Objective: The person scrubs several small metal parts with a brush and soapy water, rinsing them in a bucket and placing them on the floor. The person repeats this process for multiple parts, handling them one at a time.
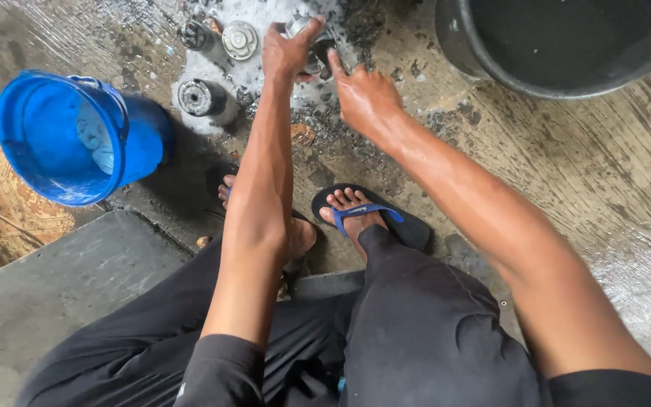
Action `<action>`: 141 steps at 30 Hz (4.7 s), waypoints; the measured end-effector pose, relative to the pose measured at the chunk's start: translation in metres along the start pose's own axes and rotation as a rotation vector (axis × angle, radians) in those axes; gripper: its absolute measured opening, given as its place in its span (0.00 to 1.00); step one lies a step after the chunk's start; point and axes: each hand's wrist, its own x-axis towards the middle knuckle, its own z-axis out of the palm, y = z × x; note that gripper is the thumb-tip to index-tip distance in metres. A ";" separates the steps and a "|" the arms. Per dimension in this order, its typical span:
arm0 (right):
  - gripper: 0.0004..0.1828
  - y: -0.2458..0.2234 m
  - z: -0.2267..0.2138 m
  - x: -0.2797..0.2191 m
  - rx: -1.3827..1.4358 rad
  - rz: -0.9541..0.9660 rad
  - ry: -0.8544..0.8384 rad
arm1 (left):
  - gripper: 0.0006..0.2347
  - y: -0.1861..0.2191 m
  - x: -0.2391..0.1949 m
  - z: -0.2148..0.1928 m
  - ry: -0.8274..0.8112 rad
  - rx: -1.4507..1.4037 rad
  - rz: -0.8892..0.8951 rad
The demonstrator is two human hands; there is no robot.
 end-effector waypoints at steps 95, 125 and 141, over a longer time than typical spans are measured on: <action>0.29 -0.002 -0.003 -0.035 0.847 -0.006 0.056 | 0.29 -0.103 0.018 -0.002 0.105 -0.863 0.169; 0.28 0.027 0.043 -0.028 0.171 -0.059 0.141 | 0.25 -0.110 -0.014 0.030 0.096 -0.827 0.127; 0.27 0.039 0.037 -0.014 0.389 -0.109 0.243 | 0.31 -0.070 0.001 0.018 0.140 -0.288 0.059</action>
